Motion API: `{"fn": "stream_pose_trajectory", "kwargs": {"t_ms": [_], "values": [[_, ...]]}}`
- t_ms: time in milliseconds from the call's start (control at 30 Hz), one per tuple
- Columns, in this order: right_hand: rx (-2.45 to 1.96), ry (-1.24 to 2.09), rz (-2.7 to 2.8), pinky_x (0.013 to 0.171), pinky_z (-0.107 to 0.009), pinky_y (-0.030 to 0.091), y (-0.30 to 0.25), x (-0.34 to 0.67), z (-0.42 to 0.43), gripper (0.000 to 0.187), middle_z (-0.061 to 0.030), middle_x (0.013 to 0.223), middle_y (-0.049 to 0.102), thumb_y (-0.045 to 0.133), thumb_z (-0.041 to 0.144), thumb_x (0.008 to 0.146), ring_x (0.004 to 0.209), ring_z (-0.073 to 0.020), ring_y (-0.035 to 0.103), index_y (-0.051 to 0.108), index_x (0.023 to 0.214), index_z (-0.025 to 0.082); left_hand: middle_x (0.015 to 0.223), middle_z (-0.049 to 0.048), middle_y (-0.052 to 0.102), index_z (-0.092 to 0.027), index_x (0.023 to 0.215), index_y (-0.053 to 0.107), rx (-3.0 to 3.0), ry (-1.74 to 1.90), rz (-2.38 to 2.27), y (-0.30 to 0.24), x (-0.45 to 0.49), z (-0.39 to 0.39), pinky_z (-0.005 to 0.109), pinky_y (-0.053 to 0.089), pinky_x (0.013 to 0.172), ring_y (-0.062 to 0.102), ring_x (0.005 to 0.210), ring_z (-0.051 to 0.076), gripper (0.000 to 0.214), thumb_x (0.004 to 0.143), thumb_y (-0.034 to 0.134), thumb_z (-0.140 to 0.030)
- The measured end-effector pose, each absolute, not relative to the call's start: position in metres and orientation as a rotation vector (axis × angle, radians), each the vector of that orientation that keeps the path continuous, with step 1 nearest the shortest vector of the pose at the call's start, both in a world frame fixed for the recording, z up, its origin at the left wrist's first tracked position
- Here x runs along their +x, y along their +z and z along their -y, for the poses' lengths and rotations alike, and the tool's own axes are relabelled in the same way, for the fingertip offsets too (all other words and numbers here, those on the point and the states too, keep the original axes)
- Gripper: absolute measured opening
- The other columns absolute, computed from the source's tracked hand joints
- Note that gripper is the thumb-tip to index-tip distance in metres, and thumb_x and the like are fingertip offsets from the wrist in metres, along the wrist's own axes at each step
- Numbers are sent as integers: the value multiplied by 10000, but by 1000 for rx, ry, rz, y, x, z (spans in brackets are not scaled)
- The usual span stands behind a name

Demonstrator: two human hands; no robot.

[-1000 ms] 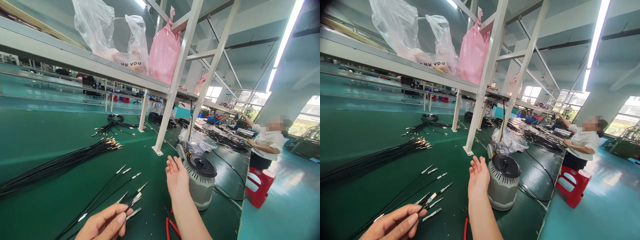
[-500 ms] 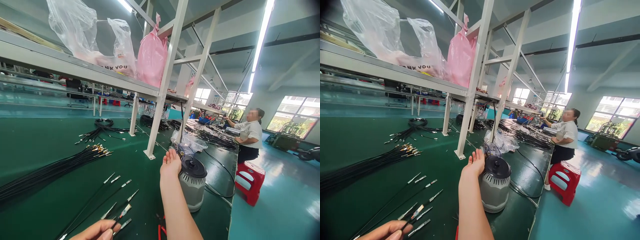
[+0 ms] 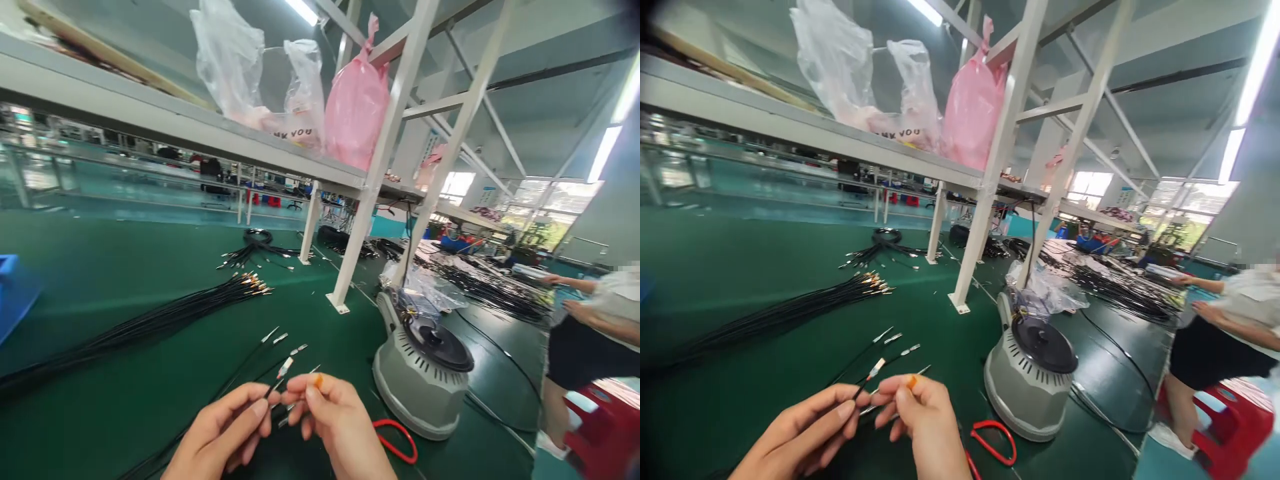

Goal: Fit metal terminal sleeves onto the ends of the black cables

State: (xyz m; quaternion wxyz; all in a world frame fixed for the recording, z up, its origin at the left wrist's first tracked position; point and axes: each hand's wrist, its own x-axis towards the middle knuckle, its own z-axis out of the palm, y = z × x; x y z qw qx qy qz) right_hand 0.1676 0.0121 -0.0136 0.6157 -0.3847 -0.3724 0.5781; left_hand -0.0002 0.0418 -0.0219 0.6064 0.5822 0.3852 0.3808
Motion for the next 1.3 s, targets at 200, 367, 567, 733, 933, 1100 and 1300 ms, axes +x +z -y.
{"fn": "stream_pose_trajectory", "kwargs": {"t_ms": [200, 367, 567, 733, 933, 1100, 1300], "values": [[-968, 1405, 1064, 517, -215, 365, -50, 167, 7, 225, -74, 771, 730, 682, 298, 733, 607, -139, 620, 781, 866, 146, 710, -4, 595, -174, 962, 716, 1487, 879, -876, -26, -1, -39, 209, 427, 618, 524, 659, 145, 379, 824, 645, -520], [-1059, 1295, 1249, 533, -230, 350, -63, 159, 10, 207, -13, 580, 660, 550, 198, 709, 537, -132, 564, 755, 705, 172, 699, -25, 478, -192, 909, 757, 1711, 863, -924, -16, 6, -25, 192, 339, 492, 415, 555, 109, 281, 800, 672, -437], [-1153, 1186, 1381, 526, -245, 392, -78, 148, 9, 296, -11, 504, 613, 465, 225, 742, 457, -136, 544, 725, 609, 172, 751, -15, 499, -176, 709, 640, 1732, 814, -792, -13, 7, -21, 205, 412, 518, 542, 548, 109, 294, 896, 578, -394], [-1290, 1016, 1366, 585, -268, 422, -72, 158, 9, 234, -53, 682, 713, 560, 258, 814, 554, -166, 603, 782, 816, 183, 715, -30, 466, -184, 698, 572, 1717, 783, -864, -9, 3, -26, 216, 392, 601, 510, 658, 140, 359, 931, 529, -453], [-1269, 1000, 1265, 486, -255, 418, -59, 162, 11, 645, -134, 782, 738, 380, 678, 906, 696, -235, 669, 762, 936, 159, 736, -14, 487, -188, 696, 596, 1836, 759, -894, -7, 4, -25, 225, 385, 667, 496, 724, 159, 392, 975, 451, -421], [-1253, 1028, 1234, 533, -272, 484, -65, 155, 11, 623, -118, 621, 724, 585, 728, 771, 550, -196, 649, 747, 732, 128, 759, 14, 544, -180, 705, 650, 1878, 732, -882, -12, 4, -22, 243, 408, 662, 536, 729, 175, 406, 965, 456, -424], [-1302, 878, 1241, 554, -250, 476, -61, 175, 19, 510, -79, 604, 724, 632, 653, 784, 551, -185, 643, 732, 679, 164, 702, -19, 531, -203, 886, 699, 1762, 688, -964, -3, 2, -21, 243, 383, 642, 480, 686, 161, 435, 958, 421, -530]]}}
